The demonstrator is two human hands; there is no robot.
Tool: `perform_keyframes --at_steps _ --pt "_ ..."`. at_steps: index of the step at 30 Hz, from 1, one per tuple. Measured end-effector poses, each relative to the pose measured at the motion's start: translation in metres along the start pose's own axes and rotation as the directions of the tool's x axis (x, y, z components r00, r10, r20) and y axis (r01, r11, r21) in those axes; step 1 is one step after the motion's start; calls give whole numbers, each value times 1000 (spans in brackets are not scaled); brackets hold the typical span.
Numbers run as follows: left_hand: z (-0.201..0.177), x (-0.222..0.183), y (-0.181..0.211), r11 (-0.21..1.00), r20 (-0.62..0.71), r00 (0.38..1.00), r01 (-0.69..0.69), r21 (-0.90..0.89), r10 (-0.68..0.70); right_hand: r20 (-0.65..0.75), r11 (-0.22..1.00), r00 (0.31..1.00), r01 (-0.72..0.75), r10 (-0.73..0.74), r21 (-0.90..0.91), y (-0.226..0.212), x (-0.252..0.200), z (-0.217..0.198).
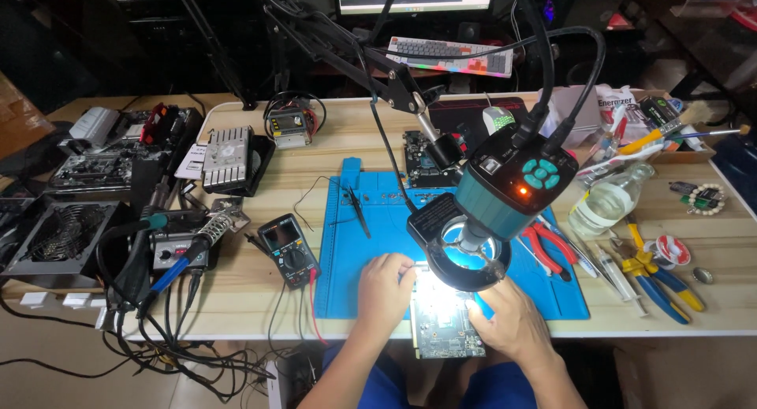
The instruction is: Inspecting a circuit board under a digital microscope at a repair bench
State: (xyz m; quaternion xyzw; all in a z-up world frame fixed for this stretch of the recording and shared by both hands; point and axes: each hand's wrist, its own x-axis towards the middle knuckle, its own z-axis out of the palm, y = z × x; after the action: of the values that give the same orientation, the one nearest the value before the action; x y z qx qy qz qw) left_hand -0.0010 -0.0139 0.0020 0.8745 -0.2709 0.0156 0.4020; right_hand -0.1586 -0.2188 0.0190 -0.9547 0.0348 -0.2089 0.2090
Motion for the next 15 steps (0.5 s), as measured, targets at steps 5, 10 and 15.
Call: perform_keyframes --at_steps 5,10,15 --pt "5 8 4 996 10 999 43 84 -44 41 999 998 -49 49 -4 1 1 0" --pt "12 12 -3 993 -15 999 33 111 -31 58 998 997 -55 55 -9 4 1 2" --pt "8 11 3 993 -7 999 54 105 -53 56 997 996 -71 71 9 -3 2 -4"
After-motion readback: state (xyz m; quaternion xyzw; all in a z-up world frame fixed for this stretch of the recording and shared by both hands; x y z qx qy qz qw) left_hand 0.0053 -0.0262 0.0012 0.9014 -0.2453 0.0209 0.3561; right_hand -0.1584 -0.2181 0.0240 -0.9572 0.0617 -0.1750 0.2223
